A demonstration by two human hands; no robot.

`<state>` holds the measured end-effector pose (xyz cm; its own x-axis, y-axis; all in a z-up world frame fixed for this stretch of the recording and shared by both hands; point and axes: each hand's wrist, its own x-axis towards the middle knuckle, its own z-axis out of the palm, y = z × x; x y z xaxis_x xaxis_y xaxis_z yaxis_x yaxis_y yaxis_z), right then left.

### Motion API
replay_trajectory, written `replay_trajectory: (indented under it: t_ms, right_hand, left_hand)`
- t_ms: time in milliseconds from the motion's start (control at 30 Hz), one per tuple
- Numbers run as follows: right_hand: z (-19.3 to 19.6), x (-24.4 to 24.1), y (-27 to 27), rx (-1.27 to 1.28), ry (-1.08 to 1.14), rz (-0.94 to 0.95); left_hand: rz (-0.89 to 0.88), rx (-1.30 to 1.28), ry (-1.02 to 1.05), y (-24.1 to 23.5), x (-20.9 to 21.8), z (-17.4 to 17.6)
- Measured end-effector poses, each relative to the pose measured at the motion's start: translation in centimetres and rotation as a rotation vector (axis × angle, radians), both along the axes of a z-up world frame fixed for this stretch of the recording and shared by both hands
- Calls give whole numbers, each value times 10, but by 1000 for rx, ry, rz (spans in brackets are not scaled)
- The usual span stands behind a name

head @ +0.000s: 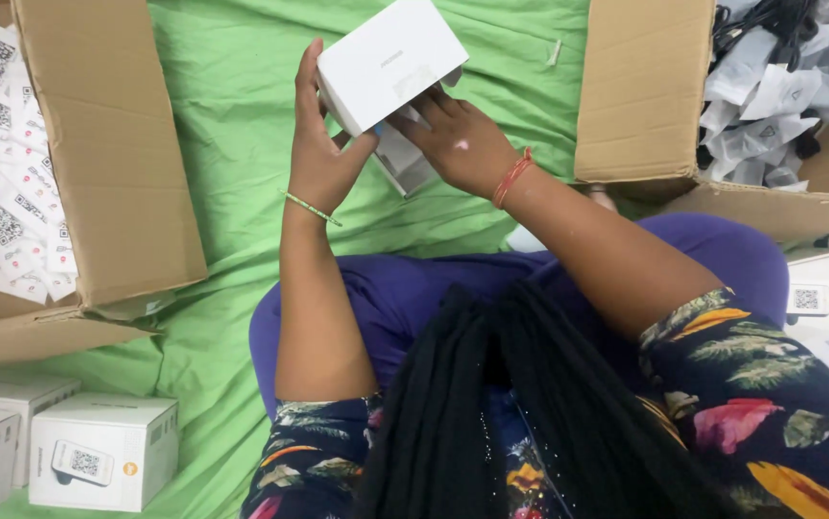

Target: The person packages electronic devices into small white boxes and then places them into larger shipping containers.

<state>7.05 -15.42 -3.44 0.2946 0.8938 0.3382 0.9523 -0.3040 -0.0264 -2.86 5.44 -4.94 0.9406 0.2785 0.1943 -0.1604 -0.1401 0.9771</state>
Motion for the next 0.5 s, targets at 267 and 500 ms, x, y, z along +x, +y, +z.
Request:
replay_trajectory:
  t_ms: [267, 500]
  right_hand:
    - [-52, 7, -5, -167, 105, 2]
    - [-28, 50, -33, 7, 638, -538]
  left_hand:
    - [-38, -88, -37, 10, 4, -3]
    - [-14, -58, -24, 6, 6, -12]
